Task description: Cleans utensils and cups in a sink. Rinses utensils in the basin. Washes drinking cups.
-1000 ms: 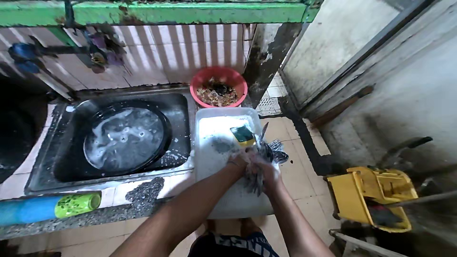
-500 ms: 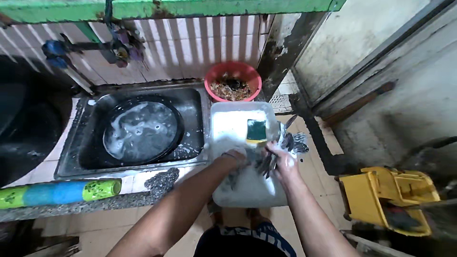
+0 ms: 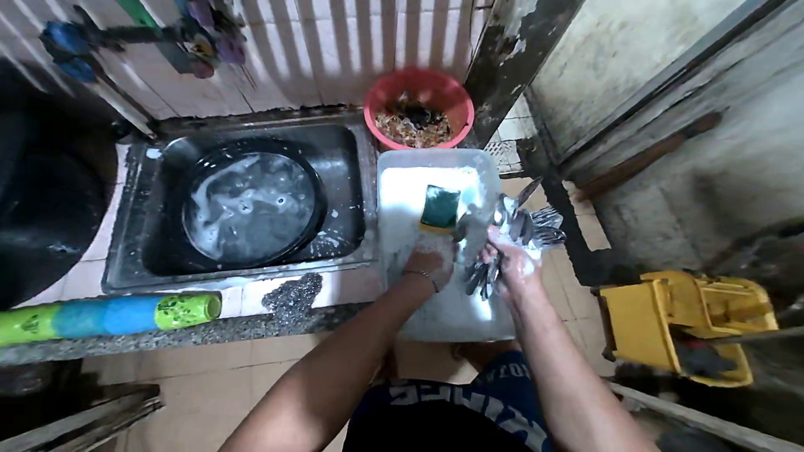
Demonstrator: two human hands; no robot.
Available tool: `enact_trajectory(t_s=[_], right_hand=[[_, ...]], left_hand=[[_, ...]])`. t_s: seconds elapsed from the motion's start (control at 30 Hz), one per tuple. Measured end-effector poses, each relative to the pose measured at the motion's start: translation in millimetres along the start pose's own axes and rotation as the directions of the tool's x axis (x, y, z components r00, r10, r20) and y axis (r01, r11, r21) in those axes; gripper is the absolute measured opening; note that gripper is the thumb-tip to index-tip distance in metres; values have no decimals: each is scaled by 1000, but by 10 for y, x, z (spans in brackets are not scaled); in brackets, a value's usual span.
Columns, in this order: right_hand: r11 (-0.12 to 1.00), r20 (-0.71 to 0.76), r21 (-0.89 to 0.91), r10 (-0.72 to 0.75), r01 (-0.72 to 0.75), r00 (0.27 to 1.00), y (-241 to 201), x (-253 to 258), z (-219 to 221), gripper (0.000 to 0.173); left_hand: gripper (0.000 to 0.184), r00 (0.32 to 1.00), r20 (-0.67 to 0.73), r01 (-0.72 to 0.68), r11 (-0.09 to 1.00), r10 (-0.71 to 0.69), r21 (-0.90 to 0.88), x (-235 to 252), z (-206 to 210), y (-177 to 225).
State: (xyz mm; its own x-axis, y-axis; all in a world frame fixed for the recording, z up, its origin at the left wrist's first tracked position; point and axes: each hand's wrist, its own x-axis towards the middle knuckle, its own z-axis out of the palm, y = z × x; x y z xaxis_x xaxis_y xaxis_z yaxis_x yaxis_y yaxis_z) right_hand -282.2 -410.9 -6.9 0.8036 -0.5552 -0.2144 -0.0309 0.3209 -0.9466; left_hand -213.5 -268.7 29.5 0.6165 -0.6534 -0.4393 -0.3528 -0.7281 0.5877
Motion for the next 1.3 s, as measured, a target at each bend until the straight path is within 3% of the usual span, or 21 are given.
enact_trajectory(t_s=[0.07,0.17,0.27,0.33,0.43,0.5,0.6,0.67,0.73,0.77,0.83,0.9,1.0,1.07,1.17,1.23,1.3], right_hand=[[997,4,11,76,-76,997,-14,-7,69,14],[969,95,-23,246,-245,965,-88,35,185,23],[945,336,-50,322,-324,885,-129,186,157,15],[951,432,-92,307,-297,848,-152,332,146,13],[990,464,-73,143,-122,874,-131,447,200,16],[996,489,-72,-18,61,872,-156,502,259,15],[906,518,-269,-149,326,842,-62,464,181,39],[744,539,-527,-81,411,838,22,461,130,52],[595,513,-697,25,400,858,88,452,152,46],[574,508,-712,22,405,861,115,458,158,42],[657,474,-656,-26,373,880,125,470,160,43],[812,422,-510,-51,284,905,125,470,157,45],[938,314,-330,6,103,949,66,417,188,18],[963,299,-266,41,42,953,32,431,199,6],[961,255,-275,79,-6,964,11,383,206,8],[956,245,-295,79,-3,966,17,352,220,9],[953,229,-303,67,6,971,35,339,254,10]], left_hand=[[27,986,-42,-162,984,160,-75,-32,-10,28],[24,961,6,-277,961,277,19,19,-32,158],[24,983,79,-178,954,163,241,91,-122,143],[29,998,47,36,983,-45,180,68,-235,189],[40,979,29,200,975,-204,100,-9,-335,220],[33,980,5,196,970,-199,146,-113,-226,73],[31,984,-34,175,970,-172,168,-347,127,-69],[37,942,-76,330,943,-326,48,-226,275,4],[41,879,-116,469,883,-463,27,-68,417,77],[41,860,-165,496,867,-483,45,-18,460,83],[43,833,-268,522,847,-483,96,62,447,41],[49,796,-277,576,814,-538,74,152,357,-29],[58,791,-207,601,794,-575,90,231,330,-85],[65,788,-217,602,794,-576,81,291,318,-150],[62,764,-166,636,771,-623,31,285,218,-104],[50,808,-181,575,817,-561,37,301,225,-85],[49,851,-206,493,870,-483,-7,442,256,-98]])
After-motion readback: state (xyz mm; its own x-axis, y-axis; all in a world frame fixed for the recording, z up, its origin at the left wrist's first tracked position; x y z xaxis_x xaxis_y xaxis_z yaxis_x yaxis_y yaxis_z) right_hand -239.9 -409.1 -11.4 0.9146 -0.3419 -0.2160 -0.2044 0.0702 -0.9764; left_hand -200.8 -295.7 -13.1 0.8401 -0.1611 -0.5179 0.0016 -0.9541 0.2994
